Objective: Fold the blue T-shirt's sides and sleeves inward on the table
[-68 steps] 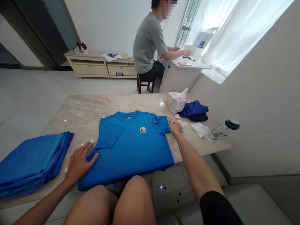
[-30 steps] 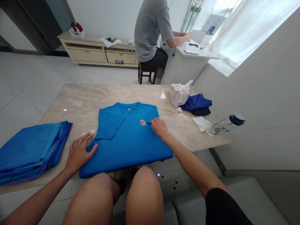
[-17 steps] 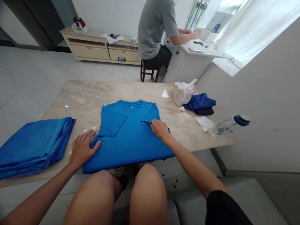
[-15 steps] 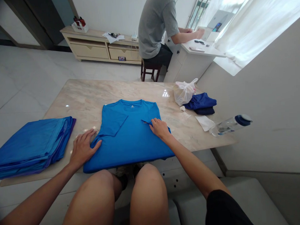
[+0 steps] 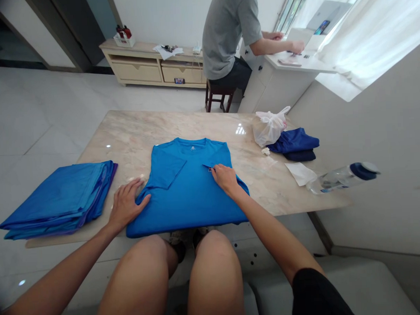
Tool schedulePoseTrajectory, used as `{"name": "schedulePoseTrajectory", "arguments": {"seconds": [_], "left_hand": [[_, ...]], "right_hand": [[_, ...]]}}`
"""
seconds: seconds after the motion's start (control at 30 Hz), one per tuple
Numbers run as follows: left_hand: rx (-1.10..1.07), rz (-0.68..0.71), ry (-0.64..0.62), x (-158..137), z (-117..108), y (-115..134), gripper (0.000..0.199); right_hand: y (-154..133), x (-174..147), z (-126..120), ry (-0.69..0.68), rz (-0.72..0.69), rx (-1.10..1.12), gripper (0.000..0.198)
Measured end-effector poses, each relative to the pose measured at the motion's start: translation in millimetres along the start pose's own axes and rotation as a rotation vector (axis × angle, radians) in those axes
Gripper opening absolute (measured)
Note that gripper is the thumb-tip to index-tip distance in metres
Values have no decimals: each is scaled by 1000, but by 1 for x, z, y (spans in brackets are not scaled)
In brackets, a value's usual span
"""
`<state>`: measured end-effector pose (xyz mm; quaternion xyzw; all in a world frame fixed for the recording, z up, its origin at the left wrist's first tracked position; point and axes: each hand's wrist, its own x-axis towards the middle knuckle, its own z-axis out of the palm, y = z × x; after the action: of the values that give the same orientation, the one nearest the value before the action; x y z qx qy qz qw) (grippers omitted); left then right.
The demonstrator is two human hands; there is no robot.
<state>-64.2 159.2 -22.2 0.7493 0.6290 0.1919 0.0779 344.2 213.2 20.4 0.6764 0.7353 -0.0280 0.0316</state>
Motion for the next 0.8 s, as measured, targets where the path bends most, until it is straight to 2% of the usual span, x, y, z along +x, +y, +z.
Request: {"name": "schedulePoseTrajectory", "arguments": {"seconds": [0.3,0.4,0.5,0.6,0.67,0.73,0.8], "left_hand": [[1,2,1,1,-1,-1,64],[4,4,2,1,-1,-1,63],[14,4,-7,0,-1,-1,65],[17,8,-13,-1,-1,-2,66],[14,10,-17,-1,-1,-3,65],[6,10,-22,0,0,-5,64],[-5,4,-27,0,1,-6,62]], "right_hand": [[-9,15,-4,4,-63,-39,41],[-14,22,-4,8,-42,13,41],[-13,32,-8,38,2,92,49],[1,42,-9,121,29,156,58],[12,45,-3,158,-58,186,57],[20,44,10,124,-210,190,58],[23,42,26,70,-283,172,63]]}}
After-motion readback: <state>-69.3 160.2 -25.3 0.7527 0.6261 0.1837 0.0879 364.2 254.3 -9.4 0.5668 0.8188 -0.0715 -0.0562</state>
